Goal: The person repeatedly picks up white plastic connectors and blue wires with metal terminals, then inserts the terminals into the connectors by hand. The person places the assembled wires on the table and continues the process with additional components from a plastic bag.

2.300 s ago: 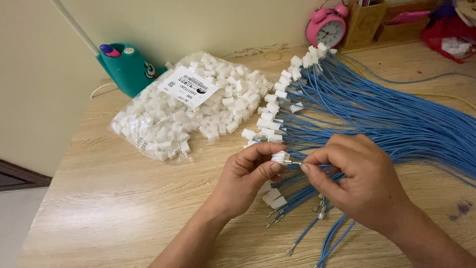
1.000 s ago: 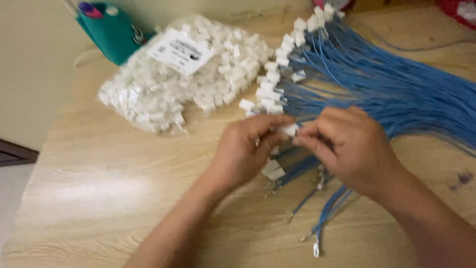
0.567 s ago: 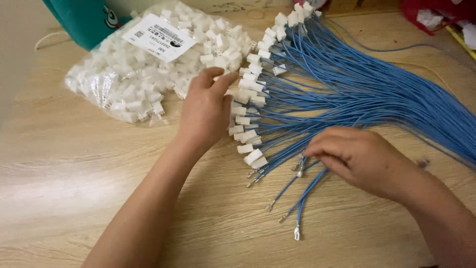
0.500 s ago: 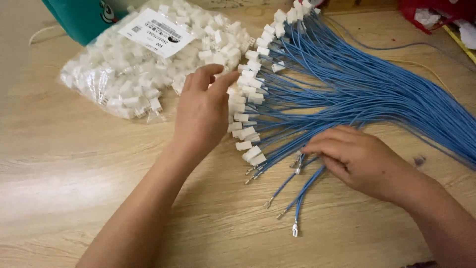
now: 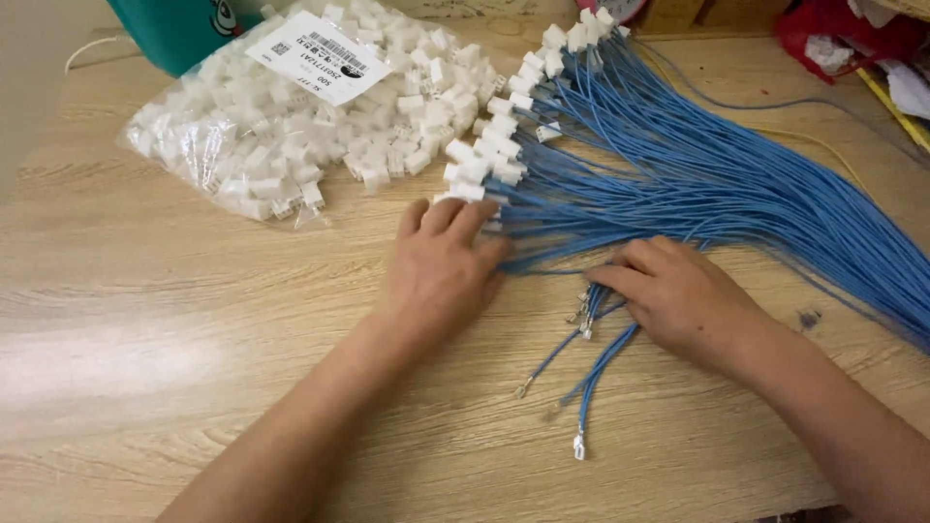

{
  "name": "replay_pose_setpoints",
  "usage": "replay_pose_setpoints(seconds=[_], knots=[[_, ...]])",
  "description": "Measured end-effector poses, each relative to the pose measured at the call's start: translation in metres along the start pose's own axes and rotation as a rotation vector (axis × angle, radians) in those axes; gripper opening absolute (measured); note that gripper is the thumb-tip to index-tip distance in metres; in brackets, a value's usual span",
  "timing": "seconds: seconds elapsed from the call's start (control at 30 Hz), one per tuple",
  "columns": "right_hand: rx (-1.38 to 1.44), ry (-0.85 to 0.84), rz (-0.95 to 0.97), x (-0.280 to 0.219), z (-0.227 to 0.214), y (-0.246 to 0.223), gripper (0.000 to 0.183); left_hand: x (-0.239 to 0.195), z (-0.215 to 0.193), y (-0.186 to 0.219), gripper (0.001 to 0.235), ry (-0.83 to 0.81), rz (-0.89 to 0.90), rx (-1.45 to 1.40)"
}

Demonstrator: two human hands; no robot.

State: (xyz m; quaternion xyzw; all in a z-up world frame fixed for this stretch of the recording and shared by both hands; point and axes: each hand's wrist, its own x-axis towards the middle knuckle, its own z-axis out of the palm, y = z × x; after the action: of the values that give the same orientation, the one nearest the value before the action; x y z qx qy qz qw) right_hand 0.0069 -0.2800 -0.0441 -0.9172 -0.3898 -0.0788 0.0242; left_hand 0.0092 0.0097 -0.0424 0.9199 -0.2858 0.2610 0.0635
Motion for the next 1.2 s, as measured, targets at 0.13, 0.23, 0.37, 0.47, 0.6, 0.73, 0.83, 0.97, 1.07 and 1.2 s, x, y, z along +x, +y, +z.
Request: replay_pose_setpoints(seconds=[0.13, 0.23, 0.37, 0.47, 0.6, 0.73, 0.83, 0.97, 1.07, 1.2], knots=[[-0.001, 0.005, -0.034, -0.006, -0.018, -0.006, 0.039, 0.009, 0.019, -0.018, 0.019, 0.079, -0.020, 0.007], [0.092, -0.049, -0.052, -0.015, -0.023, -0.001, 0.048, 0.013, 0.025, -0.023, 0.021, 0.053, -0.057, -0.013], [0.199, -0.203, -0.161, -0.027, -0.016, 0.023, 0.094, 0.008, 0.025, -0.022, 0.022, 0.082, -0.046, -0.061], [0.192, -0.063, -0.276, -0.023, -0.023, 0.025, 0.057, 0.002, 0.020, -0.017, 0.028, 0.063, -0.054, -0.088], [-0.071, -0.257, -0.307, -0.012, -0.034, 0.020, 0.030, -0.002, -0.004, 0.000, 0.036, -0.058, -0.062, -0.149], [-0.242, -0.161, -0.382, -0.003, 0.007, 0.047, 0.020, -0.018, -0.003, 0.015, 0.033, 0.214, 0.042, -0.170], [-0.226, -0.222, -0.400, 0.010, 0.000, 0.036, 0.024, -0.036, -0.018, 0.029, 0.022, 0.327, 0.071, -0.275], [-0.083, -0.348, -0.160, 0.024, -0.016, 0.020, 0.015, -0.075, -0.057, 0.049, 0.023, 0.322, -0.016, -0.407], [0.062, -0.294, 0.165, 0.026, -0.029, 0.017, 0.019, -0.103, -0.082, 0.052, 0.030, 0.292, -0.147, -0.537], [0.414, 0.038, 0.468, 0.020, -0.015, 0.048, 0.030, -0.113, -0.108, 0.045, 0.034, 0.222, -0.440, -0.767]])
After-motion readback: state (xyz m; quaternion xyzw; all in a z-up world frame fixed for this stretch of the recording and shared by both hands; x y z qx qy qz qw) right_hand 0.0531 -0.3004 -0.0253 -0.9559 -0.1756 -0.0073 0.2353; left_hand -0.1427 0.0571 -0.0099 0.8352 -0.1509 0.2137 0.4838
